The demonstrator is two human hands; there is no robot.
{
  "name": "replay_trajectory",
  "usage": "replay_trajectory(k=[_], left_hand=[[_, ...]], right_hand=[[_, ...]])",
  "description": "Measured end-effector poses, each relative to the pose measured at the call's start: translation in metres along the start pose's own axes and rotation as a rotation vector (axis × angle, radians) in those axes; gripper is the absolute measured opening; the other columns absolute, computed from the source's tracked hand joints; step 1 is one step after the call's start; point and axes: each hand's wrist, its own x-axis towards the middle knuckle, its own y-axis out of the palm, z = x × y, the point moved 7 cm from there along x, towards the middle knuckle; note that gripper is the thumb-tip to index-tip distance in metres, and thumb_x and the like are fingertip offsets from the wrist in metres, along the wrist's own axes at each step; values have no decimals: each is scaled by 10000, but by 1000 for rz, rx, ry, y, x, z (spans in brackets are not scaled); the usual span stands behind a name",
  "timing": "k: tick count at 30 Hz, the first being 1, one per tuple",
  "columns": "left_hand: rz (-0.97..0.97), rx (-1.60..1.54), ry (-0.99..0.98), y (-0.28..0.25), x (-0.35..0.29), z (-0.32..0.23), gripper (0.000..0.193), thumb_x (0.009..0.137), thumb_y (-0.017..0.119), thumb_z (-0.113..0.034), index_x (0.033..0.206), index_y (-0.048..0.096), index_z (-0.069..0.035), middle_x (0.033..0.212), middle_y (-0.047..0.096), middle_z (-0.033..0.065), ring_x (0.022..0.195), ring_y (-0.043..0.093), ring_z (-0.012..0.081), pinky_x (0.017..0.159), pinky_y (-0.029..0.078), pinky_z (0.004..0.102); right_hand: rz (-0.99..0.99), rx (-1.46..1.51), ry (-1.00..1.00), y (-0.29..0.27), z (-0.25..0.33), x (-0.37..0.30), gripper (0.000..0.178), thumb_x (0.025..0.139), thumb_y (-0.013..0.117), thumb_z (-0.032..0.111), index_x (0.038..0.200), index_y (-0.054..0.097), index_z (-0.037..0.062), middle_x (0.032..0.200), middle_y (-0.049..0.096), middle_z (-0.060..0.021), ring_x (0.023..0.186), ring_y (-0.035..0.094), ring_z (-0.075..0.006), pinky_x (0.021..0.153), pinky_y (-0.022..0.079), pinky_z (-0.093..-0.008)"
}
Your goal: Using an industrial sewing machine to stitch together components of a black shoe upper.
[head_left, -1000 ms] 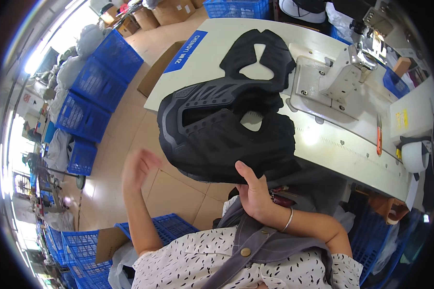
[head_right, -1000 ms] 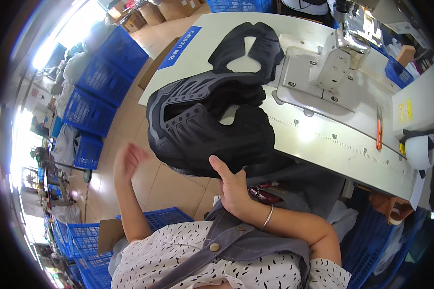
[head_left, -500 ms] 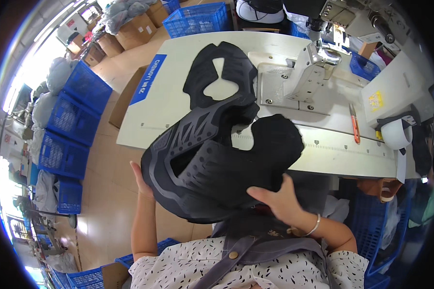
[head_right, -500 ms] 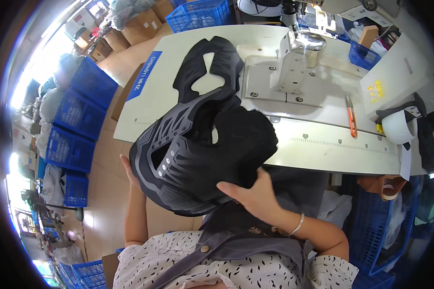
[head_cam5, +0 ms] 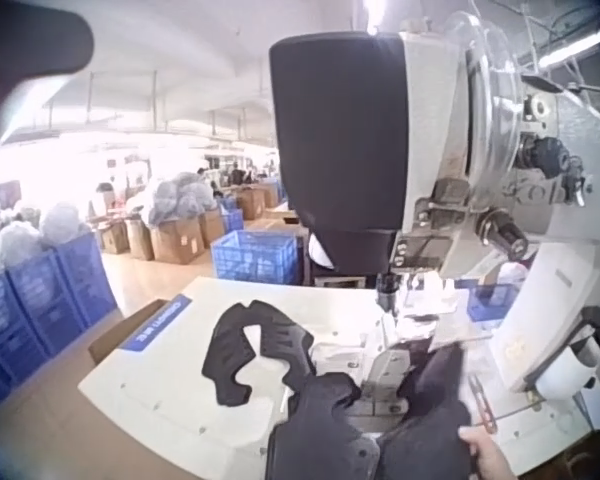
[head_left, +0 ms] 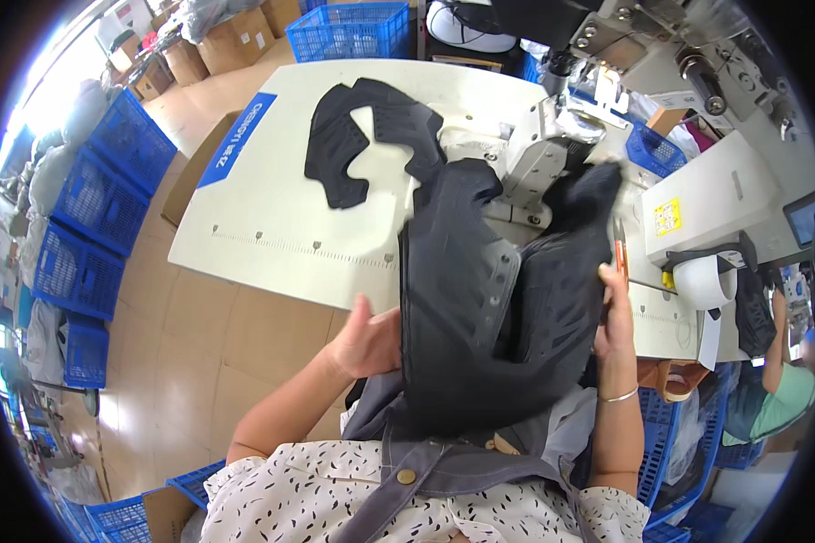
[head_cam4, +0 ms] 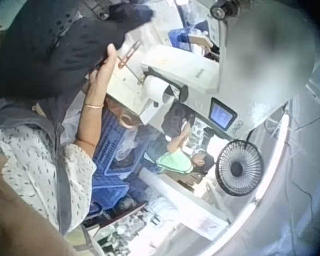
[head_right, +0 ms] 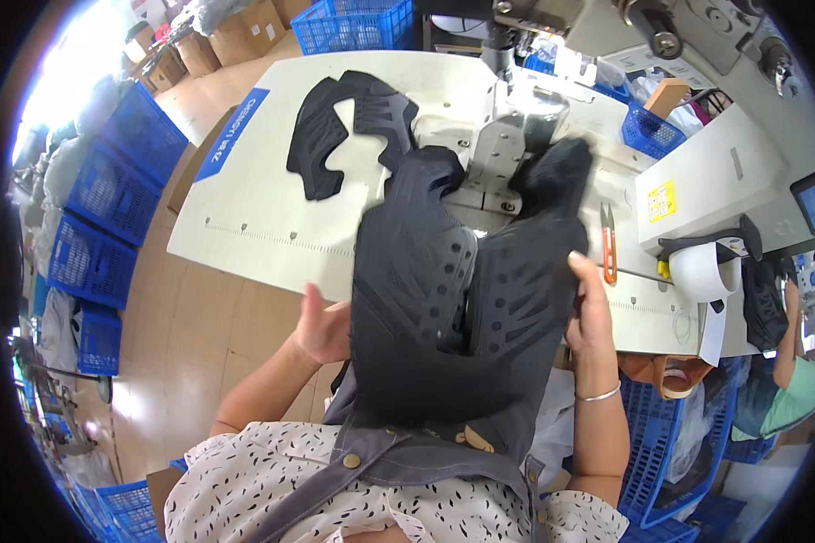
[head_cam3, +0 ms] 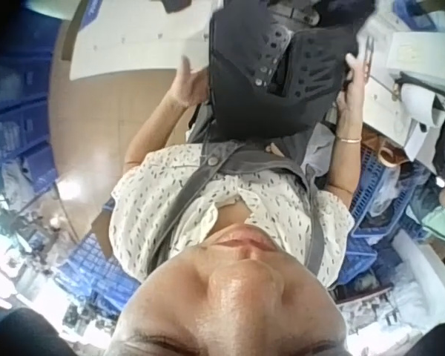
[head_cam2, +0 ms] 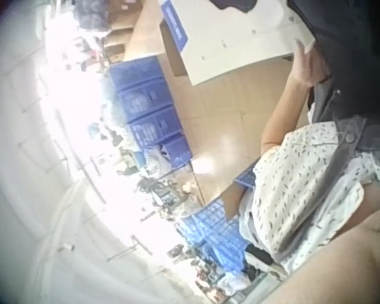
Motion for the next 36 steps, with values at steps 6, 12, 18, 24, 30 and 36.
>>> replay_trajectory(k=[6,12,18,24,30,36], left_hand=[[-455,432,-131,1,27,-19,655,854,536,-425,1259,381,66,1215,493,175,1101,504,233,952,393,354],[-484,603,225,27,21,-32,515,793,633,-169,1212,422,43,1116,541,127,1021,528,193,900,414,321],[-377,783,455,47,32,-59,563,774,635,-139,1247,378,27,1139,519,113,1030,508,185,897,400,307],[-636,238,205,15,70,-50,435,825,525,-274,1090,513,71,1029,593,157,894,602,224,817,475,328],[-569,314,285,24,81,-60,422,836,479,-240,1128,492,65,1063,578,165,939,587,241,841,470,340],[-678,584,447,17,100,-80,611,813,476,-146,1351,211,-28,1216,431,170,1083,492,251,907,421,348]], right_hand=[[126,-108,-9,8,-8,-25,667,831,566,282,1349,247,8,1306,391,-127,1177,414,-231,973,351,-316],[-1,-198,-309,15,11,-45,801,682,690,161,1337,263,-17,1276,425,-132,1167,428,-233,995,320,-312],[33,-166,-469,23,36,-40,774,691,676,191,1326,286,-18,1265,433,-136,1138,454,-241,980,346,-320],[-24,39,-91,25,9,4,576,794,552,140,1298,325,-21,1192,484,-134,1055,504,-195,910,400,-286],[75,62,-194,38,32,-4,414,794,546,129,1169,462,-24,1038,575,-130,901,593,-213,800,493,-307],[-27,2,35,31,18,41,384,832,525,138,1184,454,4,1039,577,-117,896,590,-191,777,491,-302]])
